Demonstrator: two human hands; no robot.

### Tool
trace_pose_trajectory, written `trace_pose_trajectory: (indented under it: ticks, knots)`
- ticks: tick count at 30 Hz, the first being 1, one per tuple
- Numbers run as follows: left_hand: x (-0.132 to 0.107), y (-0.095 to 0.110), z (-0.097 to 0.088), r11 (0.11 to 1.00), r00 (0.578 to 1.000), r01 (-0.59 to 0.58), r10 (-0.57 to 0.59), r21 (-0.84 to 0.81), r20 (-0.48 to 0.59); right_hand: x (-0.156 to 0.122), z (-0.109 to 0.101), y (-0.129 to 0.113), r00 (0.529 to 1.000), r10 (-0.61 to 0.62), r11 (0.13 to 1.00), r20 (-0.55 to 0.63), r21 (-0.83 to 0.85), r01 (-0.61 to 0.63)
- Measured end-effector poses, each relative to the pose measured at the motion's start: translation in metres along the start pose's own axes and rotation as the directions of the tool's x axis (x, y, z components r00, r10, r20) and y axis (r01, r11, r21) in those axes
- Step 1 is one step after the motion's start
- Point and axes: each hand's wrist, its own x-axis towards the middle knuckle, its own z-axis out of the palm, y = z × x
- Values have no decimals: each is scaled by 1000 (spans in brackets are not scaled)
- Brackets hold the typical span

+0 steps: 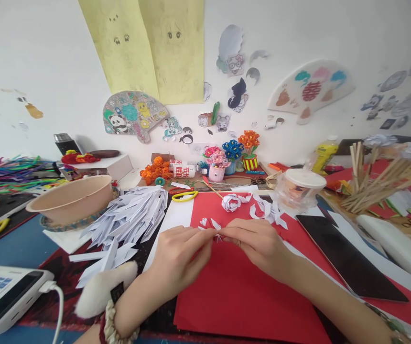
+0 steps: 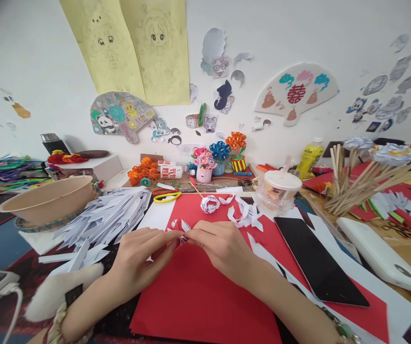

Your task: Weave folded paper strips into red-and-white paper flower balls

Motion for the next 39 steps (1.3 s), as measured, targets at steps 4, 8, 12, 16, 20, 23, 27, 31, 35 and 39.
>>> trace_pose_trajectory:
  ticks: [4, 8, 12, 16, 20, 23, 27, 31, 35, 39]
  knots:
    - [1, 1, -1, 999, 1000, 8, -8, -42, 4, -2, 1, 4, 1000, -1, 999, -9, 47, 2]
    - [3, 0, -3, 999, 1000, -5, 6, -47, 22, 0, 2, 7, 1000, 23, 993, -15, 114, -21]
    - [4, 0, -4, 999, 999, -16, 18, -52, 32, 2, 1, 8, 999, 39, 987, 6, 155, -39]
    - [5, 1, -6, 997, 999, -17, 19, -71, 31, 1, 0, 10, 1000, 19, 990, 10, 137, -20]
    - [6, 2, -7, 998, 999, -22, 23, -51, 26, 0, 0, 9, 999, 16, 993, 33, 114, -19]
    - [6, 0, -7, 999, 998, -37, 37, -5, 53, 0, 1, 5, 997, 45, 997, 65, 65, -49]
    - [3, -3, -4, 992, 989, -107, 100, 65, 107, -2, 6, -1, 1000, 18, 992, 22, -128, -15]
    - [3, -4, -2, 972, 973, -185, 161, 147, 164, -5, 11, -4, 997, -76, 942, 22, -325, 79]
    - [5, 3, -1, 939, 971, -200, 152, 280, 185, -7, 15, -4, 988, -140, 899, 66, -410, 155]
    - [3, 9, 6, 904, 963, -224, 150, 363, 222, -10, 20, -1, 979, -172, 856, 106, -476, 202]
